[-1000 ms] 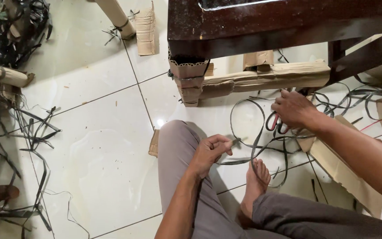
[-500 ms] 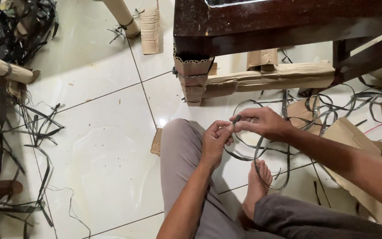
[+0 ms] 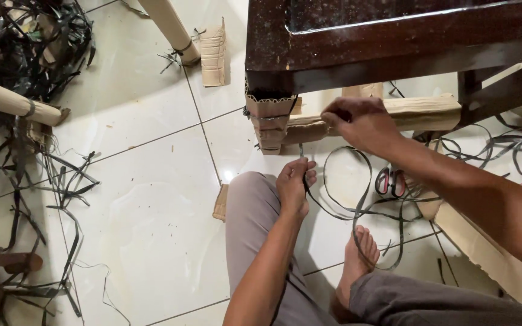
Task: Wrapping a furniture leg with cardboard and securing it with plastic straps
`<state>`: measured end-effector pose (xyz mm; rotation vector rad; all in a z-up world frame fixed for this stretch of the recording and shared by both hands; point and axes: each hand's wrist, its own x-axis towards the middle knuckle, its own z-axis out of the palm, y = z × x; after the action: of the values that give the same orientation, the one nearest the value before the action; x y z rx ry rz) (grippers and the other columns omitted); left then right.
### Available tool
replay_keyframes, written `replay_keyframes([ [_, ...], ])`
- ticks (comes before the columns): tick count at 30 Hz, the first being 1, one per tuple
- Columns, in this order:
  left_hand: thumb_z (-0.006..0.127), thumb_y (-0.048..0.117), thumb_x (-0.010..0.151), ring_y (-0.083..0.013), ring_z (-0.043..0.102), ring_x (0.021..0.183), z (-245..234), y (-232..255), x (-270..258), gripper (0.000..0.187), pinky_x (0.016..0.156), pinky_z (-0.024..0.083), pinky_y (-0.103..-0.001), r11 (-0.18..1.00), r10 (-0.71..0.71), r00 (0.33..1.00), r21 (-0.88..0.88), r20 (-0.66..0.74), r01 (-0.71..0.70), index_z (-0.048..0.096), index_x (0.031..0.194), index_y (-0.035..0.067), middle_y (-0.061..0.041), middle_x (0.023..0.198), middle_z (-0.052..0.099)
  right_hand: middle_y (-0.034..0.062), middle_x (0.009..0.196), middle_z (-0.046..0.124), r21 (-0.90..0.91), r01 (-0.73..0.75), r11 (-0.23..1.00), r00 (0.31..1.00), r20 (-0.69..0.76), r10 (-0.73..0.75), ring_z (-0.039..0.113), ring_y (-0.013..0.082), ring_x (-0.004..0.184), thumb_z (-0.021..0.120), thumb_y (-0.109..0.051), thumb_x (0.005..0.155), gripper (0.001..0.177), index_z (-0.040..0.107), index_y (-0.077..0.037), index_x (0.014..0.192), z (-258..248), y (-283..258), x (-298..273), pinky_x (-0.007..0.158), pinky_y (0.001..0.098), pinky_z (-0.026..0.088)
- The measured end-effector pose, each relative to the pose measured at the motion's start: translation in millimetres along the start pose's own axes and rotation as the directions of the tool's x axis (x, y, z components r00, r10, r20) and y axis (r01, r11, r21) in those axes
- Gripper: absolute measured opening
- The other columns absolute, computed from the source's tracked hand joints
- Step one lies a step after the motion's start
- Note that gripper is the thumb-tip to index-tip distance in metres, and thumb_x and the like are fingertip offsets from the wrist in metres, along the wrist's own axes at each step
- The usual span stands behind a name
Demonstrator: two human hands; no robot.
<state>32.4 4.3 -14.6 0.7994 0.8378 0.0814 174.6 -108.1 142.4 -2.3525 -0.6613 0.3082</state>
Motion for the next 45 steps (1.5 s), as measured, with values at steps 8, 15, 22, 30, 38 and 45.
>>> replay_keyframes([
  [8,0.072,0.014,0.095,-0.0133,0.072,0.076,11.3,21.0,30.5,0.012,0.072,0.065,-0.025,0.992,0.116,0.989,-0.05,0.089,-0.112,0.07,0.105,0.007,-0.011,0.097,0.075,0.0098,0.101,0.076,-0.04,-0.123,0.992,0.985,0.119,0.127,0.071,0.0315,0.103,0.062,-0.039,0.1,0.028,0.074,-0.021,0.118,37.1,13.8,45.8,0.093,0.0473,0.053],
  [15,0.073,0.008,0.094,-0.0172,0.071,0.075,-3.3,-20.0,84.9,0.01,0.072,0.065,-0.031,0.985,0.155,0.98,-0.101,0.123,-0.143,0.071,0.102,0.004,-0.008,0.087,0.071,0.0075,0.104,0.075,-0.112,-0.152,0.982,0.945,0.275,0.178,0.071,0.0325,0.101,0.056,-0.05,0.1,0.034,0.072,-0.024,0.116,111.9,136.5,101.2,0.093,0.0503,0.053],
  [22,0.067,0.005,0.092,-0.014,0.064,0.07,-4.2,-37.3,111.5,0.008,0.07,0.064,-0.032,0.986,0.16,0.975,-0.062,0.153,-0.152,0.071,0.098,0.005,-0.004,0.081,0.062,0.0091,0.106,0.075,-0.43,0.223,0.875,0.961,0.248,-0.123,0.07,0.0298,0.104,0.053,-0.045,0.102,0.034,0.072,-0.02,0.114,122.4,137.2,118.5,0.095,0.0461,0.052],
  [30,0.063,0.004,0.093,-0.014,0.061,0.066,21.9,2.1,75.2,0.006,0.067,0.061,-0.031,0.981,0.148,0.983,-0.139,0.107,-0.133,0.067,0.097,0.001,-0.007,0.075,0.06,0.0121,0.109,0.074,-0.778,0.613,0.142,0.696,0.446,-0.562,0.068,0.0251,0.11,0.046,-0.036,0.104,0.035,0.071,-0.012,0.109,136.1,143.7,118.1,0.098,0.0385,0.051],
  [38,0.056,0.002,0.092,-0.013,0.059,0.062,13.7,-16.7,93.2,0.023,0.064,0.058,-0.031,0.997,0.027,0.999,-0.07,0.037,-0.025,0.057,0.114,0.002,-0.007,0.094,0.06,0.0145,0.112,0.074,-0.659,0.436,-0.612,0.331,0.75,-0.572,0.066,0.0213,0.115,0.041,-0.029,0.106,0.038,0.071,-0.005,0.106,136.8,173.3,104.8,0.1,0.0322,0.049],
  [45,0.064,0.014,0.091,-0.0092,0.059,0.061,18.7,-1.8,76.9,0.023,0.06,0.058,-0.025,0.997,-0.055,0.998,-0.061,-0.021,0.054,0.062,0.112,0.007,-0.005,0.091,0.069,0.0137,0.111,0.066,-0.526,0.447,-0.724,0.385,0.843,-0.375,0.061,0.0158,0.113,0.034,-0.044,0.108,0.047,0.065,-0.01,0.117,88.8,123.0,86.8,0.114,0.0247,0.038],
])
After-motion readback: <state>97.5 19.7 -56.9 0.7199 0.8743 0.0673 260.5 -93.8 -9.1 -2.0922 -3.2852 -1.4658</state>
